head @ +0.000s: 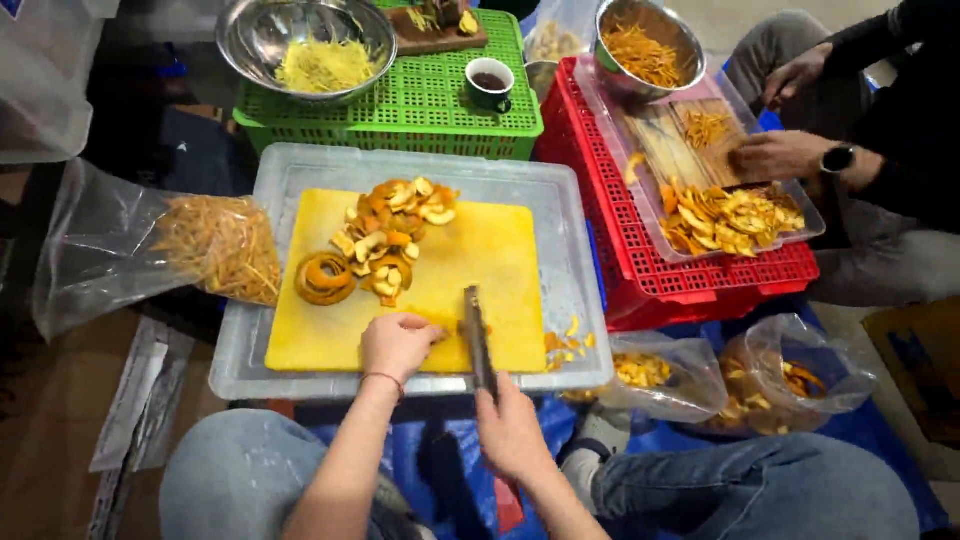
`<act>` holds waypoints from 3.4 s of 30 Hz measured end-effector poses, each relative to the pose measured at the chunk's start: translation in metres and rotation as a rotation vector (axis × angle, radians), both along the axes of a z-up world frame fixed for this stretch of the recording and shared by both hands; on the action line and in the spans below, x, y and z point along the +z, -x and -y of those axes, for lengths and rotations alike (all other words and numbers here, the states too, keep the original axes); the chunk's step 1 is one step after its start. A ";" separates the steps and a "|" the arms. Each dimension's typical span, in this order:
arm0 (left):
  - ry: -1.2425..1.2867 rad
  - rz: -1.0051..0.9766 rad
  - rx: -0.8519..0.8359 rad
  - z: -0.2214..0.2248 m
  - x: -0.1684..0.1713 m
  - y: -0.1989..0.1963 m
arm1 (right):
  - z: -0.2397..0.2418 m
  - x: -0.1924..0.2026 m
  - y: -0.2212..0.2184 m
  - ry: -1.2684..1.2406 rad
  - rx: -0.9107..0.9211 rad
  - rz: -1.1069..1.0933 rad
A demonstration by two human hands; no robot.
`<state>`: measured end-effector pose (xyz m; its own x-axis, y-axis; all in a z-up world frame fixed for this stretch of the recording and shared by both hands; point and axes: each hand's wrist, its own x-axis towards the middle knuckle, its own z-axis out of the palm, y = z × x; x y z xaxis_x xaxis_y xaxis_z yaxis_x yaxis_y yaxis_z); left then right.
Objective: Slicing fruit peels into thin strips on a yellow cutting board using a knife in a food processing environment.
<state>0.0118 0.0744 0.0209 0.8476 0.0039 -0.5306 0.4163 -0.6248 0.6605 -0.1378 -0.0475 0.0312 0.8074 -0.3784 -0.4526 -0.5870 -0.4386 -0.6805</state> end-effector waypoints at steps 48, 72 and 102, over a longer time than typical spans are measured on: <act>-0.384 0.212 0.089 -0.089 0.006 -0.071 | 0.086 -0.010 -0.197 0.722 0.925 0.075; 1.223 0.212 0.331 -0.069 0.029 -0.025 | 0.065 0.003 0.086 0.108 -0.321 0.027; 0.510 0.677 -0.471 0.014 0.042 -0.006 | 0.100 -0.025 0.127 -0.436 -0.630 0.390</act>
<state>0.0176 0.0602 0.0626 0.8298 -0.5098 0.2269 -0.3718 -0.2020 0.9061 -0.2649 -0.1473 0.0063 0.6333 -0.6651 -0.3956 -0.3219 0.2384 -0.9163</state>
